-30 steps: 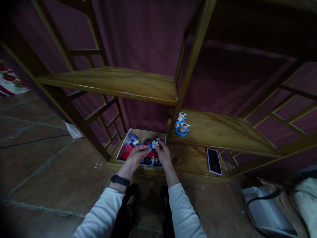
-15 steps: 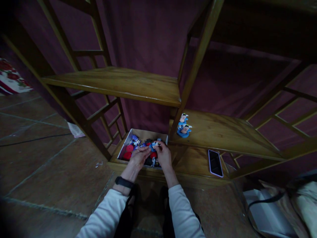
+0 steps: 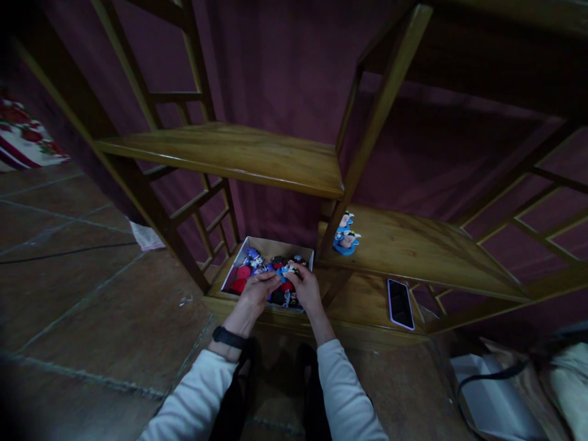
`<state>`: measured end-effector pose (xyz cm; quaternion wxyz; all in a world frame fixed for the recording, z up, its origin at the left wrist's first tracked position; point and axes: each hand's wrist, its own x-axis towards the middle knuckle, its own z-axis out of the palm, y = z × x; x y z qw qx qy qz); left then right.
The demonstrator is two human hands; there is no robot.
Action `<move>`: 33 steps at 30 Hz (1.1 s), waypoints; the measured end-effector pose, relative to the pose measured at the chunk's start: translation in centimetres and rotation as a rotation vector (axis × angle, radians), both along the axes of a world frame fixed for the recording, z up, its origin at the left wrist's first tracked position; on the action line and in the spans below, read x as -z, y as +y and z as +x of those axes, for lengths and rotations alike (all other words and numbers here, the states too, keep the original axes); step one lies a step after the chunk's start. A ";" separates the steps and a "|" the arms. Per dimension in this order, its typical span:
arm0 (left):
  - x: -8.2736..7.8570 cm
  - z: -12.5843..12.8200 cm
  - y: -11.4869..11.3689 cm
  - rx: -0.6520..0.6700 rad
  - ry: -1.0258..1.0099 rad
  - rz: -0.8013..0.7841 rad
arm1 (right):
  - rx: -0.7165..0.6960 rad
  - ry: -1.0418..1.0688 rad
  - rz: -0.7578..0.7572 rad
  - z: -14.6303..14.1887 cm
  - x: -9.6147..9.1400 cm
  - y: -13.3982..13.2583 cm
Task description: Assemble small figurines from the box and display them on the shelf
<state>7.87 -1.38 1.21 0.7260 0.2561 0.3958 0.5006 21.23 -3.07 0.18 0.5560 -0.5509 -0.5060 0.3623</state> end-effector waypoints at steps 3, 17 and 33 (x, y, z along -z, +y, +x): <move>-0.2 -0.4 -0.1 0.033 -0.043 -0.045 | 0.002 -0.041 0.009 0.0 -0.1 -0.2; 0.3 -0.1 0.2 0.016 -0.096 -0.037 | -0.016 -0.127 0.064 -0.6 -0.8 0.1; 0.6 0.4 0.6 -0.018 -0.116 -0.055 | 0.007 0.346 -0.159 -0.3 0.5 0.8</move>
